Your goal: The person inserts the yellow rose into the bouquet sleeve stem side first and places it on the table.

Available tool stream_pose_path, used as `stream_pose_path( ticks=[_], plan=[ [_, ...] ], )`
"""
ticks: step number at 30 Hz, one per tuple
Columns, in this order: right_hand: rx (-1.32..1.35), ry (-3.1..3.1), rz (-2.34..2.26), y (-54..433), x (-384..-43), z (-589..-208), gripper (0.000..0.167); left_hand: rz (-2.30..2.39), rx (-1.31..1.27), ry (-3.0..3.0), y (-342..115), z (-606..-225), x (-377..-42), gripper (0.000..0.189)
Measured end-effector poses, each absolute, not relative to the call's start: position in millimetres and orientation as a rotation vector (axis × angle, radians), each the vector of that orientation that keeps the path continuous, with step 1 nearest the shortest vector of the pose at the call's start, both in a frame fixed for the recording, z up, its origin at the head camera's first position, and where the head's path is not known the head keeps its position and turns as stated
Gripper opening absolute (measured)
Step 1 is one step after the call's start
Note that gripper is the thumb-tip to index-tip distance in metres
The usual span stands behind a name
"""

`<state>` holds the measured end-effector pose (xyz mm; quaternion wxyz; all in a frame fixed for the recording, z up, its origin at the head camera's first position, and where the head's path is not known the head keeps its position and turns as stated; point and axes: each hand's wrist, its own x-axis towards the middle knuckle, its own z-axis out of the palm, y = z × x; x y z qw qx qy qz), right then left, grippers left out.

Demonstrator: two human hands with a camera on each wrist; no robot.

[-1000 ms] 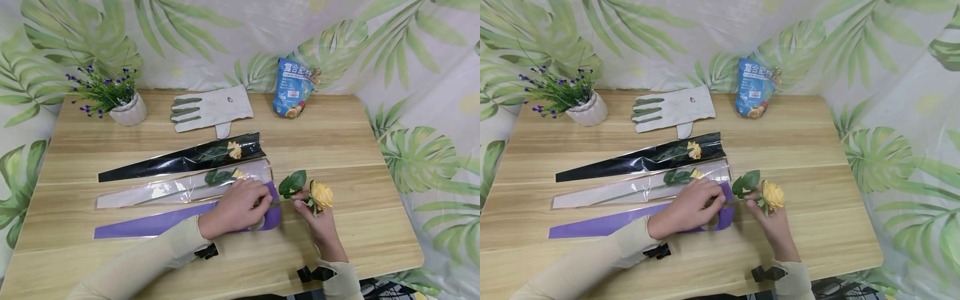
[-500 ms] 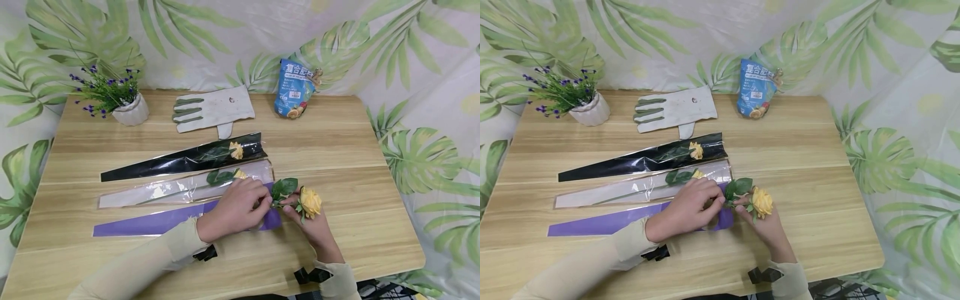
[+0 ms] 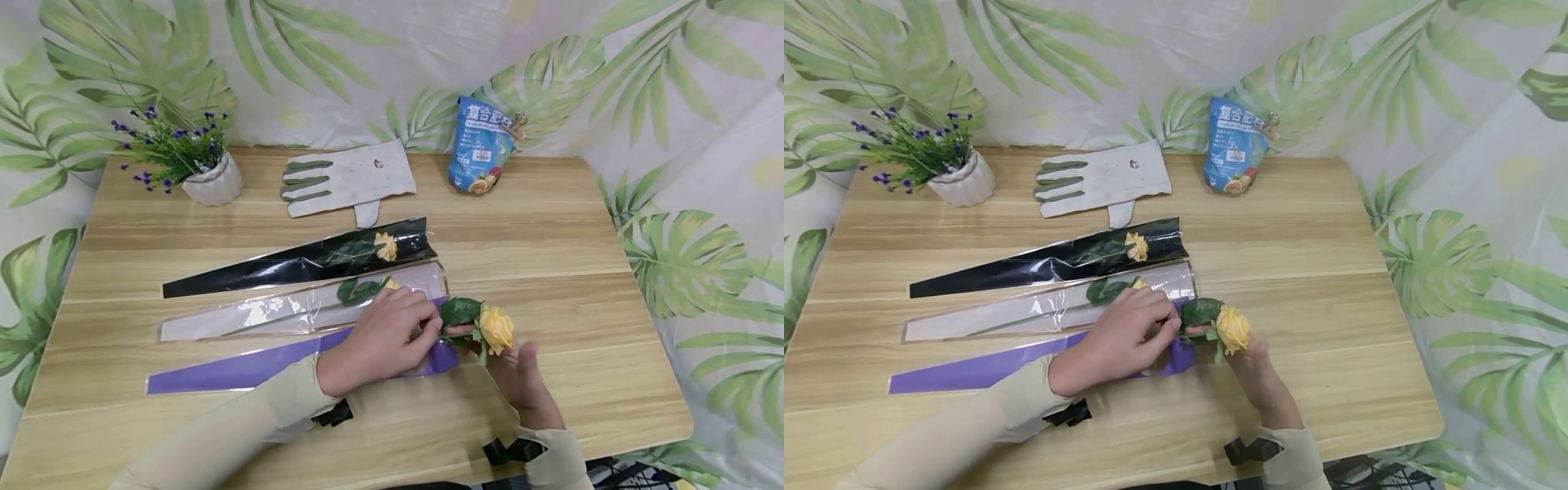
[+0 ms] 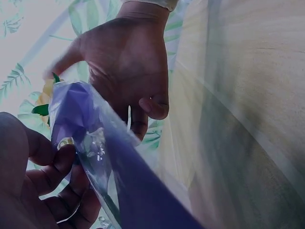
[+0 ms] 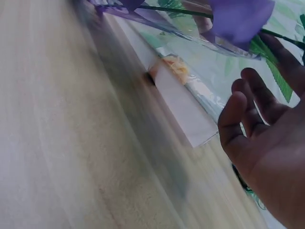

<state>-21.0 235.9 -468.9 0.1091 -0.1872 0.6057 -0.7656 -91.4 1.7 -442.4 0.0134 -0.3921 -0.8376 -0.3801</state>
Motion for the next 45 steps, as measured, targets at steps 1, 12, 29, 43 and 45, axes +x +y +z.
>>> stream_pose_path(
  ticks=[1, 12, 29, 43, 45],
  plan=[
    [-0.567, 1.711, -2.27, 236, -21, -468, 0.064, -1.188, -1.227, -2.601, 2, -442, -92, 0.022],
    [-0.558, 2.022, -2.146, 242, -20, -473, 0.052, -1.224, -1.276, -2.559, 1, -434, -88, 0.021],
    [-0.515, 2.428, -2.216, 222, -18, -473, 0.026, -1.181, -1.276, -2.534, 4, -431, -86, 0.023],
    [-0.875, 2.521, -1.912, 217, -20, -475, 0.04, -1.153, -1.293, -2.528, 4, -427, -89, 0.024],
    [-0.922, 2.508, -1.887, 216, -19, -477, 0.038, -1.145, -1.298, -2.532, 5, -427, -89, 0.025]
  ],
)
